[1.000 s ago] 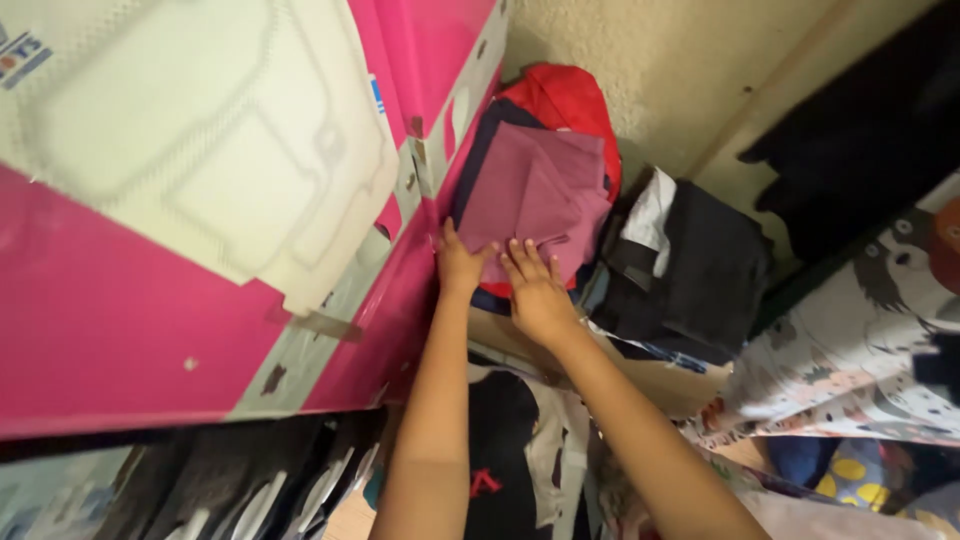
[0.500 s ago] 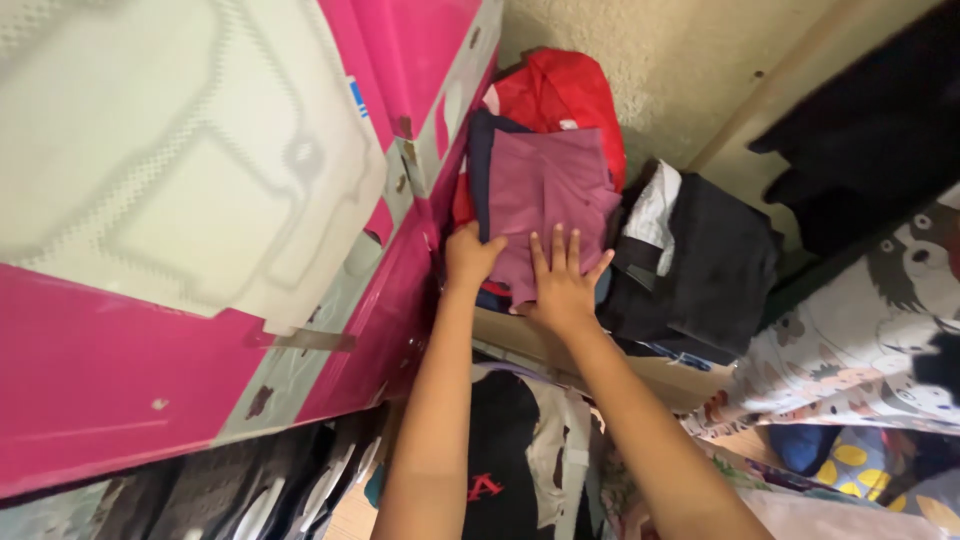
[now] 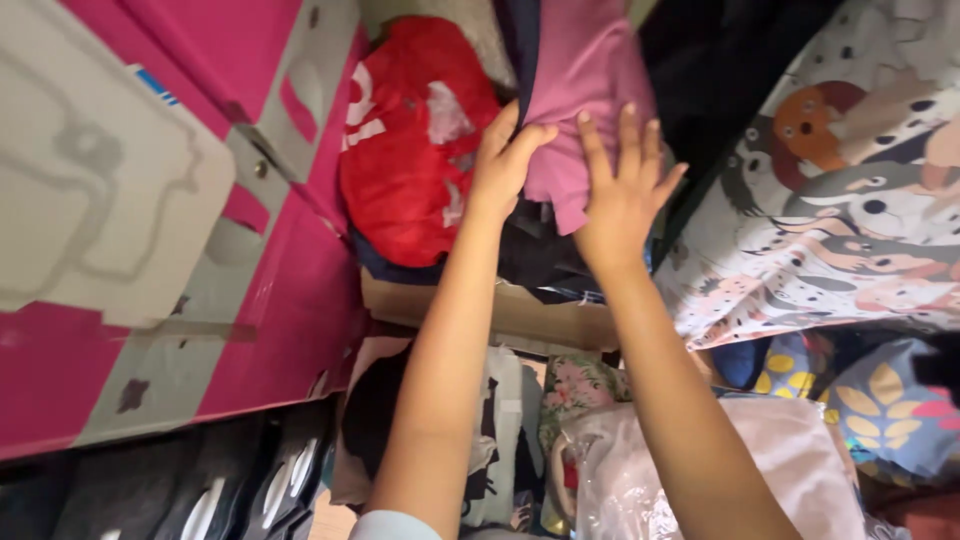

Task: Organizing, folding, and hanging clothes in a bedroom.

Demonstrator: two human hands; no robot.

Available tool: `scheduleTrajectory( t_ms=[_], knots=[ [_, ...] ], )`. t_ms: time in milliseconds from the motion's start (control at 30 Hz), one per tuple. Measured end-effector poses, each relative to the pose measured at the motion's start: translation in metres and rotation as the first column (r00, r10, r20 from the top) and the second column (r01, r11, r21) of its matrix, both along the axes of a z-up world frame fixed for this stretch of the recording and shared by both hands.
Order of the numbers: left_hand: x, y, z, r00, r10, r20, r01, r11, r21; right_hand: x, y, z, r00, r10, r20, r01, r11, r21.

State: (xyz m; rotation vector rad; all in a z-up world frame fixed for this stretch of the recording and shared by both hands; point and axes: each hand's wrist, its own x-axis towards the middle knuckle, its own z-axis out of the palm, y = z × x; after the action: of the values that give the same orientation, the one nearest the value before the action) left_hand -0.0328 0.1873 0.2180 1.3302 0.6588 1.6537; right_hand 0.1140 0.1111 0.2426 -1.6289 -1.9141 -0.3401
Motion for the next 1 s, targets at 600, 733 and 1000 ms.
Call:
scheduleTrajectory(
  t_ms=[600, 733, 1000],
  knots=[
    [-0.035, -0.030, -0.212, -0.021, 0.415, -0.910, -0.646, 0.688, 0.329, -0.034, 0.008, -0.088, 0.918, 0.195, 0.344, 0.081, 0.758, -0.647],
    [-0.095, -0.044, -0.166, -0.217, 0.342, -0.914, -0.498, 0.767, 0.405, -0.083, 0.039, -0.167, 0.906, 0.420, 0.052, -0.347, 0.808, -0.476],
    [-0.186, -0.014, -0.211, 0.226, 0.535, -0.814, -0.612, 0.729, 0.308, -0.128, 0.065, -0.193, 0.960, 0.276, 0.050, -0.243, 0.906, -0.346]
  ],
)
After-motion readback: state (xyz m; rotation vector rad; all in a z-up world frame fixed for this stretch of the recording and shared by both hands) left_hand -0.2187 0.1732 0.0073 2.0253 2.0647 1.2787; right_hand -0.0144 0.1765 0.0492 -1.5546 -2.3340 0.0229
